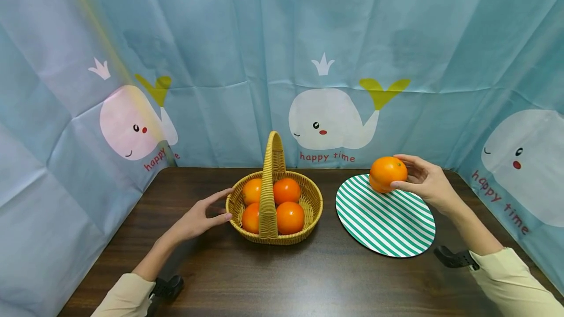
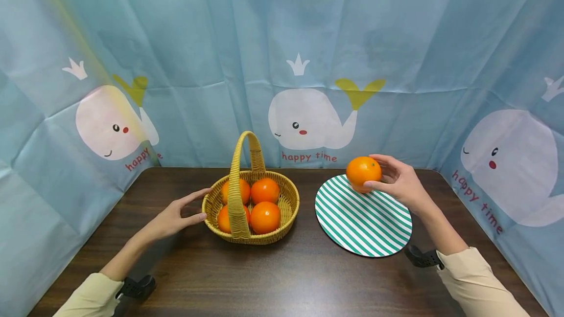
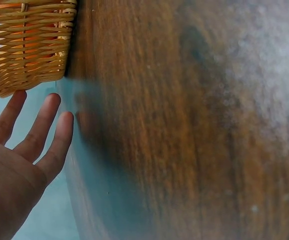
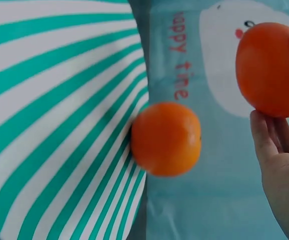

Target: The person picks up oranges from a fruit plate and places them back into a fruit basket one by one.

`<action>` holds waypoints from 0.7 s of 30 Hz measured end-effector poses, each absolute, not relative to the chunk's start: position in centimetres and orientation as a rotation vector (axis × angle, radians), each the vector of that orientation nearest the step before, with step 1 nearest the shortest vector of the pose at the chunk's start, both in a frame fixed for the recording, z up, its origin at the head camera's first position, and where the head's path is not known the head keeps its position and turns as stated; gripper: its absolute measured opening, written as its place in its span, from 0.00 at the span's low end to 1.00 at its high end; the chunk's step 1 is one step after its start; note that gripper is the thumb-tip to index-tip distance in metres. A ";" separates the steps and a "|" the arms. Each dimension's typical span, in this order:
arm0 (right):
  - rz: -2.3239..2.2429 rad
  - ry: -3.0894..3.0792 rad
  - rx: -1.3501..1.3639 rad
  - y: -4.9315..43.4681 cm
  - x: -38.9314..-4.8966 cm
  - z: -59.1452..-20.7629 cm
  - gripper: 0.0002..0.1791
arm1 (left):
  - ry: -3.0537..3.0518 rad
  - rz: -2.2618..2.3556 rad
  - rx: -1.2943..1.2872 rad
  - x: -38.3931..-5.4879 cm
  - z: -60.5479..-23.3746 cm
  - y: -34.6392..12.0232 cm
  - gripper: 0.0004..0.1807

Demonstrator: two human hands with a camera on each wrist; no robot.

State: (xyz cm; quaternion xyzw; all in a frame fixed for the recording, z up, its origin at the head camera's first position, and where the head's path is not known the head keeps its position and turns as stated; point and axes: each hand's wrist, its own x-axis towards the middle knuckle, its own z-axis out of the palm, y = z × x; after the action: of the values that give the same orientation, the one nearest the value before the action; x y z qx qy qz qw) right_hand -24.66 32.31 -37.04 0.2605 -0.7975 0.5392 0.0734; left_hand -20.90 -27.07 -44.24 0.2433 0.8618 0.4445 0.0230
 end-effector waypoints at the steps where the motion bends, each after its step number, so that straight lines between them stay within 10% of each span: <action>1: 1.623 -2.394 0.795 31.9 -24.7 -37.0 0.34 | 2.672 1.374 0.753 -20.9 -44.2 -27.1 0.36; 21: 1.782 -2.343 0.953 24.9 -25.1 -37.3 0.35 | 2.664 1.382 0.750 -20.8 -44.2 -27.0 0.37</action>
State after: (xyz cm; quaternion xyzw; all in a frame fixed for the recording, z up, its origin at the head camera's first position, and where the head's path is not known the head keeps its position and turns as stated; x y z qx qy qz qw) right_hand -25.09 24.91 -37.29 0.3080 -0.7570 0.5758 0.0237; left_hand -20.85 -27.05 -44.17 0.2424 0.8609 0.4466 0.0241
